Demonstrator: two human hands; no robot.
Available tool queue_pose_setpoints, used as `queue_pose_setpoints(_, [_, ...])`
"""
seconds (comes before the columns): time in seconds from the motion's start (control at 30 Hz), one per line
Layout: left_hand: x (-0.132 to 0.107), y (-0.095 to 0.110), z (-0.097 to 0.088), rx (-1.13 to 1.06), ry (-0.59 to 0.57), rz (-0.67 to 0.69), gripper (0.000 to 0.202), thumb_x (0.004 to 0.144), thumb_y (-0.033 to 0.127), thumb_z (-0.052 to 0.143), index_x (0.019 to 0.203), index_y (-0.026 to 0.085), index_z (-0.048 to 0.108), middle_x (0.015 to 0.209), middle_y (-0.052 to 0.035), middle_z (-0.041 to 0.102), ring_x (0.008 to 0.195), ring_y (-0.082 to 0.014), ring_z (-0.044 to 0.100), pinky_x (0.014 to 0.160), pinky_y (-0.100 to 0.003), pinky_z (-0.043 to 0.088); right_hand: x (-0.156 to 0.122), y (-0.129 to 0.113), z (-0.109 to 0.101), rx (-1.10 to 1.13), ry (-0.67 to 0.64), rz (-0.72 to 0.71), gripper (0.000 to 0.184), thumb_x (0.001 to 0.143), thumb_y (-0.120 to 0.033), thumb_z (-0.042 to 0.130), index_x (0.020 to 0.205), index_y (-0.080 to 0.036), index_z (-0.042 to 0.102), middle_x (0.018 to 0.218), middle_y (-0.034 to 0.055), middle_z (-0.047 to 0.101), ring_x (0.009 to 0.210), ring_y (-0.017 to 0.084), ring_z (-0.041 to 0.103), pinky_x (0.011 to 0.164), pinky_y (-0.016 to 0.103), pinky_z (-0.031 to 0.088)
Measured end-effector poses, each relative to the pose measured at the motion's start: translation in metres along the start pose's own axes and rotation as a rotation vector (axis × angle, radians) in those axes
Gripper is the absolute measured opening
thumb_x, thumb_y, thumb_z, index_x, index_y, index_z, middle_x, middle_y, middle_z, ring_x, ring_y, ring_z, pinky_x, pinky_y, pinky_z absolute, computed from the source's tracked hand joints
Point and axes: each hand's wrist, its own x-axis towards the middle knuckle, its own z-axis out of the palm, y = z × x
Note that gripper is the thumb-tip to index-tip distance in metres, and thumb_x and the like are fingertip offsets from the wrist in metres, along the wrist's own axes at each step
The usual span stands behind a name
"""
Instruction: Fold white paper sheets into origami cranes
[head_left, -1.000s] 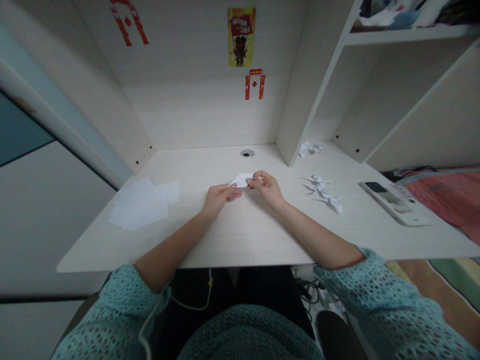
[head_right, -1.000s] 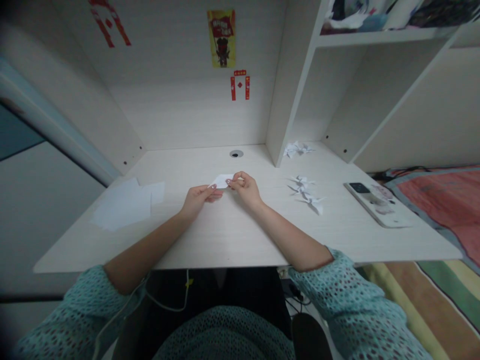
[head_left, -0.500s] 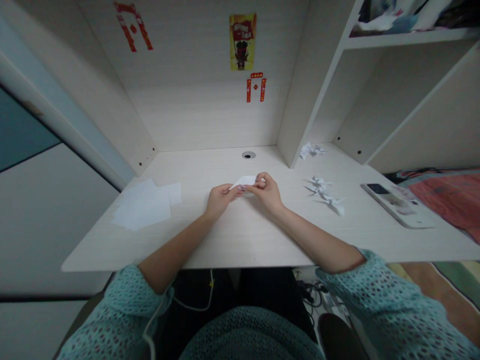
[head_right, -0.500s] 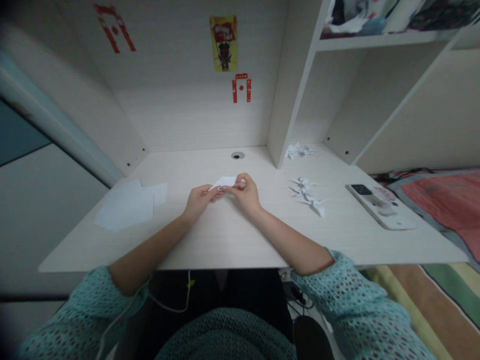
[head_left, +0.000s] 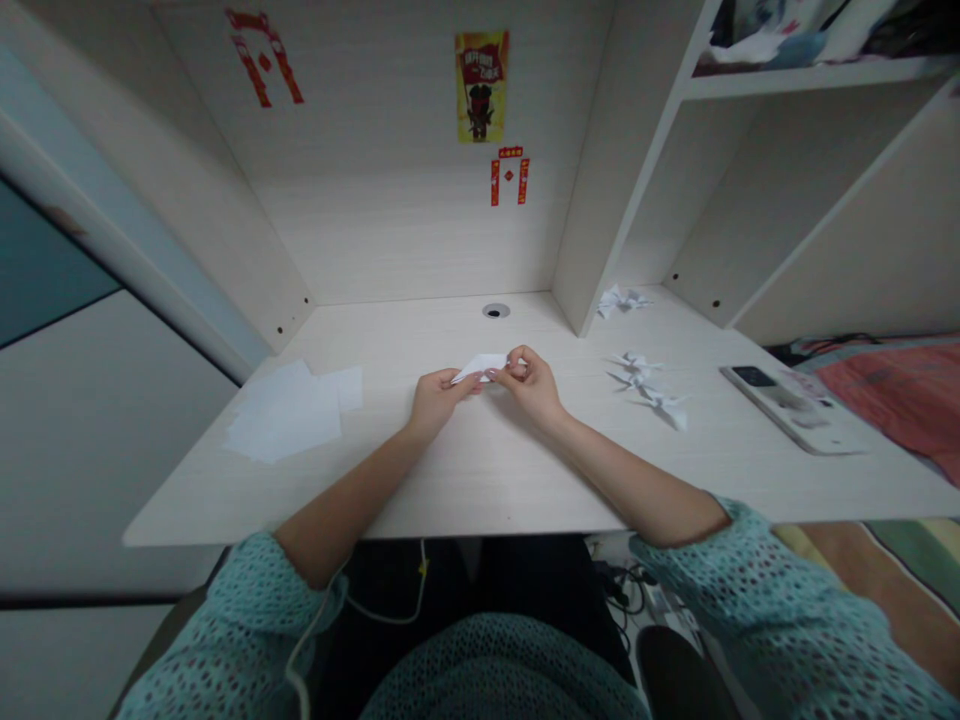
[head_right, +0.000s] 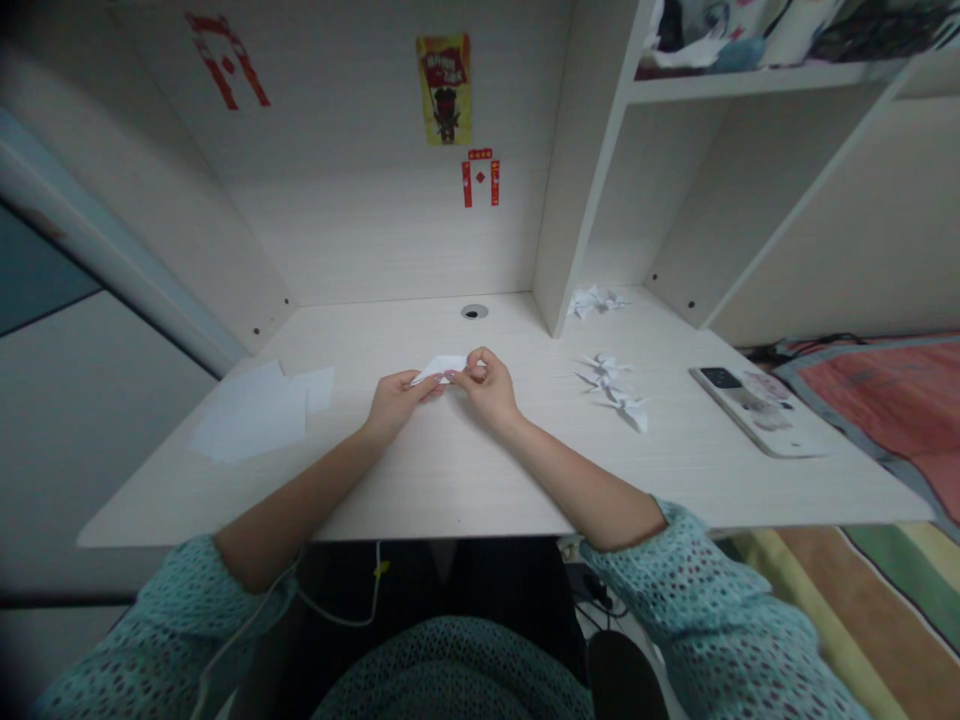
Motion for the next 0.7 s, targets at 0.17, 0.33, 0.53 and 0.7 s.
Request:
queue_pose_setpoints(0.17, [0.001,-0.004,0.002,-0.091,-0.084,-0.04,0.037,0.065,0.044,0.07,0.084,0.012,0.07,0.088,-0.0096,0.071,0.08,-0.0191,0.066,0.081,-0.033,0.047,0.005,0.001,-0.004,0.04,0.031,0.018,0.04,0.06,-0.039,0.072,0.072,-0.023,0.037,0.051,-0.0071,0.058,0.048,0.011,0.053,0.05,0.021,0.036])
queue_pose_setpoints(0.33, [-0.001,-0.001,0.001,-0.028,-0.149,-0.072,0.038,0.07,0.047,0.065,0.087,0.013,0.07,0.093,-0.0124,0.071,0.081,-0.0197,0.066,0.079,-0.032,0.047,0.009,0.002,-0.008,0.037,0.043,0.012,0.038,0.062,-0.04,0.071,0.073,-0.024,0.038,0.051,-0.0067,0.06,0.049,0.011,0.055,0.052,0.022,0.039])
queue_pose_setpoints(0.53, [-0.001,-0.002,-0.004,0.024,-0.163,-0.117,0.04,0.071,0.05,0.062,0.087,0.014,0.07,0.094,-0.0124,0.07,0.083,-0.0199,0.066,0.076,-0.031,0.045,0.006,0.002,-0.006,0.028,0.099,0.012,0.043,0.06,-0.037,0.074,0.086,-0.024,0.042,0.061,-0.004,0.066,0.059,0.014,0.062,0.063,0.026,0.046])
queue_pose_setpoints(0.7, [-0.003,0.002,-0.002,0.035,-0.162,-0.036,0.047,0.064,0.042,0.072,0.104,0.018,0.066,0.1,-0.0084,0.069,0.088,-0.0189,0.063,0.075,-0.028,0.044,0.012,0.001,-0.014,-0.03,0.152,-0.05,0.039,0.065,-0.04,0.07,0.096,-0.021,0.054,0.071,-0.0001,0.067,0.069,0.016,0.062,0.073,0.03,0.046])
